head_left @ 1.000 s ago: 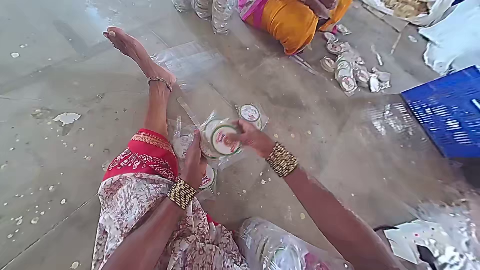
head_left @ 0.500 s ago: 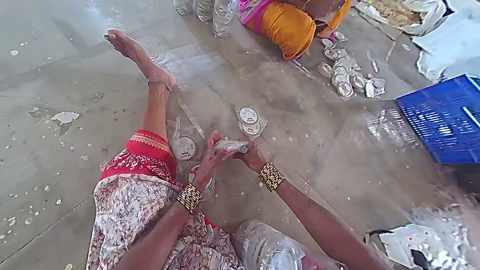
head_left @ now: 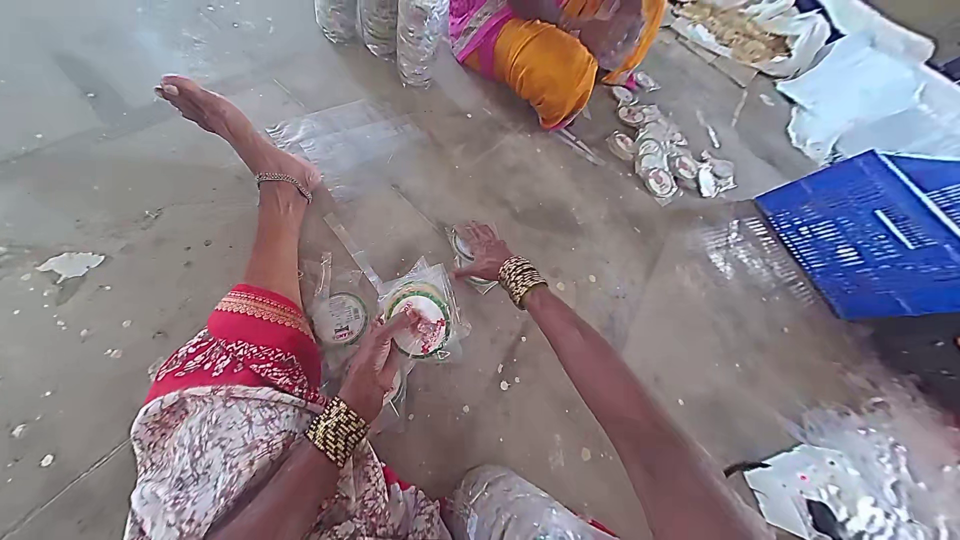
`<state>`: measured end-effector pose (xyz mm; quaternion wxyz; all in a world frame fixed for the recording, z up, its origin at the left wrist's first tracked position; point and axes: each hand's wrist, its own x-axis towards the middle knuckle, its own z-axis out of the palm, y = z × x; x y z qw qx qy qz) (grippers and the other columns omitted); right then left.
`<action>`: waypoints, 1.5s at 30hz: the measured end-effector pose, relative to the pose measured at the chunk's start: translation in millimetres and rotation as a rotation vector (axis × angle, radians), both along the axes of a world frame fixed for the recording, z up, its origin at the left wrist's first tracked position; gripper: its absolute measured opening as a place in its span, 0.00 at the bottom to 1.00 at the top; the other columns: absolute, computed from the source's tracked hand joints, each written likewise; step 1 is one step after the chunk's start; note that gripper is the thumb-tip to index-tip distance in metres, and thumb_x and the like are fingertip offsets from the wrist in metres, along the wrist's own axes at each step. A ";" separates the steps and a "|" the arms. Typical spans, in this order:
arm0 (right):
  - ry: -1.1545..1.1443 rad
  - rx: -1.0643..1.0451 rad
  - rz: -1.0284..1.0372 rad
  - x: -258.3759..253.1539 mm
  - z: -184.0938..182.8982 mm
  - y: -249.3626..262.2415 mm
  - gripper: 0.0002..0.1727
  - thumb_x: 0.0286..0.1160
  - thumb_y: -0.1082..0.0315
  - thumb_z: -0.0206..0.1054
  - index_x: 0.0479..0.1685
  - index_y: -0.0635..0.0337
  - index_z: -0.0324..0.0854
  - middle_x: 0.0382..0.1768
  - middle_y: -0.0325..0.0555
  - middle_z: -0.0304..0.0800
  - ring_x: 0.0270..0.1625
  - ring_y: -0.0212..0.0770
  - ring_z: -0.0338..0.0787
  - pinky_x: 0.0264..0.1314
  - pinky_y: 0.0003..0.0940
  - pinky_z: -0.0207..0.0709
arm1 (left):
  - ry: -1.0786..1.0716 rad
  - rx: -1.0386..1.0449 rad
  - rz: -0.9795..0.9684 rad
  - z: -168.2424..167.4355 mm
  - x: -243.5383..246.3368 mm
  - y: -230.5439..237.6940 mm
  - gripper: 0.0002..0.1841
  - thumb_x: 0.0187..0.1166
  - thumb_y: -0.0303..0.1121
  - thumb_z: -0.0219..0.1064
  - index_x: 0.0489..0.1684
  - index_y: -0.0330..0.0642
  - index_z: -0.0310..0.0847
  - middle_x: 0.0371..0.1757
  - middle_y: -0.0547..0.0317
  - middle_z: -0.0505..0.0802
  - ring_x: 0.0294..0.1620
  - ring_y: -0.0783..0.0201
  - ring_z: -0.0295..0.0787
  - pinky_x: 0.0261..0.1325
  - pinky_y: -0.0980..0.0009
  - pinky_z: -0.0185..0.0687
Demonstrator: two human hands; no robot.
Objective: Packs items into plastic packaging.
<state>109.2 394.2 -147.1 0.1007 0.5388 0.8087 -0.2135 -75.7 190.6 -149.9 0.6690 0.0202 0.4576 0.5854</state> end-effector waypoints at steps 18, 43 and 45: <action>0.438 0.111 -0.591 40.9 59.9 -47.4 0.32 0.77 0.76 0.67 0.83 0.69 0.66 0.76 0.74 0.74 0.80 0.68 0.74 0.82 0.63 0.65 | -0.020 -0.074 -0.012 2.6 -2.0 0.2 0.22 0.82 0.23 0.62 0.74 0.34 0.66 0.53 0.48 0.89 0.50 0.62 0.90 0.52 0.68 0.88; 0.652 0.065 -0.243 -19.7 213.4 -232.3 0.22 0.92 0.61 0.56 0.69 0.72 0.82 0.63 0.65 0.89 0.69 0.57 0.87 0.75 0.51 0.73 | 0.118 0.482 -0.069 128.0 36.5 -103.0 0.14 0.95 0.40 0.42 0.56 0.54 0.74 0.44 0.79 0.91 0.49 0.82 0.88 0.55 0.79 0.87; 0.748 0.007 -0.243 -23.1 235.5 -262.4 0.25 0.95 0.59 0.50 0.71 0.73 0.79 0.61 0.67 0.89 0.68 0.58 0.87 0.73 0.53 0.75 | 0.189 0.553 -0.118 146.4 32.3 -122.7 0.16 0.95 0.41 0.38 0.65 0.49 0.69 0.50 0.77 0.89 0.55 0.81 0.86 0.61 0.77 0.84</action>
